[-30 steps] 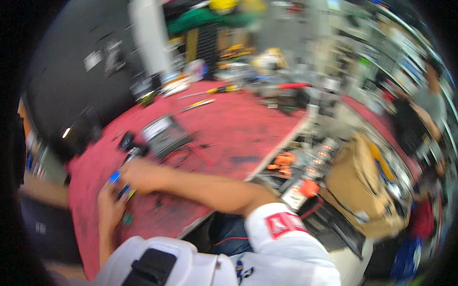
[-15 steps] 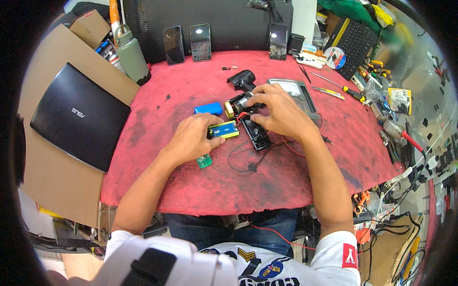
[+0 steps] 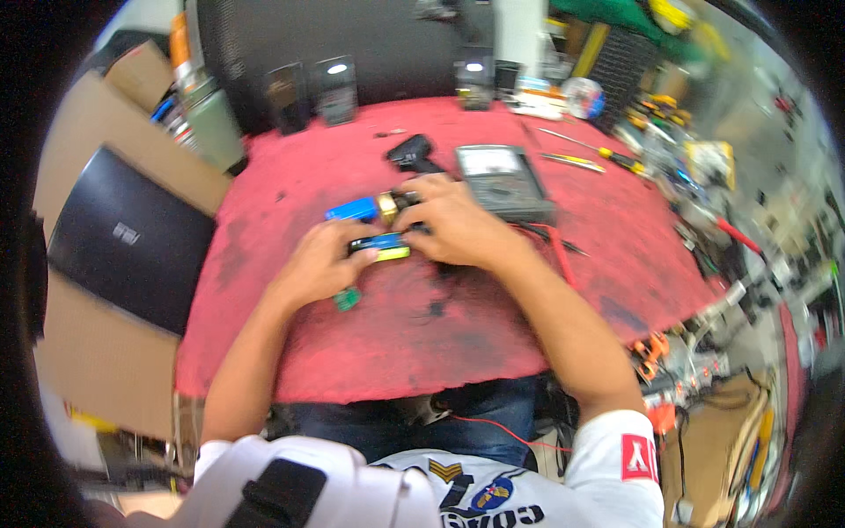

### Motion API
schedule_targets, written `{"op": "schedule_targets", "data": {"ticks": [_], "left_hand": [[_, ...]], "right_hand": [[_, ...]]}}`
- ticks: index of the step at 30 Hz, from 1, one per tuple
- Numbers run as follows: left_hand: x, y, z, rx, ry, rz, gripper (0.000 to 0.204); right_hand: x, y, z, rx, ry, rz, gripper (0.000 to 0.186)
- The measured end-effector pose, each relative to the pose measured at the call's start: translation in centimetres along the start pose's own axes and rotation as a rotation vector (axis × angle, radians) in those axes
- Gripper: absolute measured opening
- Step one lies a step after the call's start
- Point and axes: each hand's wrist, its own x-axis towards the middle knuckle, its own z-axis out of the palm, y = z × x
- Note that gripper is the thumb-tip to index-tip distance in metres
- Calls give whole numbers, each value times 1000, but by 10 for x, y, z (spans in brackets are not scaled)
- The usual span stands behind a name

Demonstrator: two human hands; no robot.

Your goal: The person tests a circuit board with multimeter probes and then places it into an electronic housing alongside a battery.

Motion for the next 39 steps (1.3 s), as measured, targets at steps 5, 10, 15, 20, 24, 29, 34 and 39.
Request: {"op": "schedule_targets", "data": {"ticks": [5,10,15,20,24,29,34,39], "left_hand": [[-1,1,1,14,7,30,29],[-1,11,4,19,55,-34,35],[-2,2,4,-122,72,24,38],[-11,-12,1,-125,17,-6,33],[-5,-9,-14,-407,-58,-174,23],[-1,-29,-2,-594,-57,-103,34],[11,-31,-12,-831,-99,-295,72],[11,-30,-16,-1116,-69,-358,80]], "right_hand": [[4,8,18,-1,68,-66,8],[7,3,23,20,81,-44,6],[6,6,20,24,36,-84,18],[-1,-10,12,60,-26,-89,38],[7,-16,10,100,-16,-34,32],[10,-22,4,178,-77,30,31],[9,-8,5,260,-63,71,34],[9,3,7,308,-64,122,35]]}}
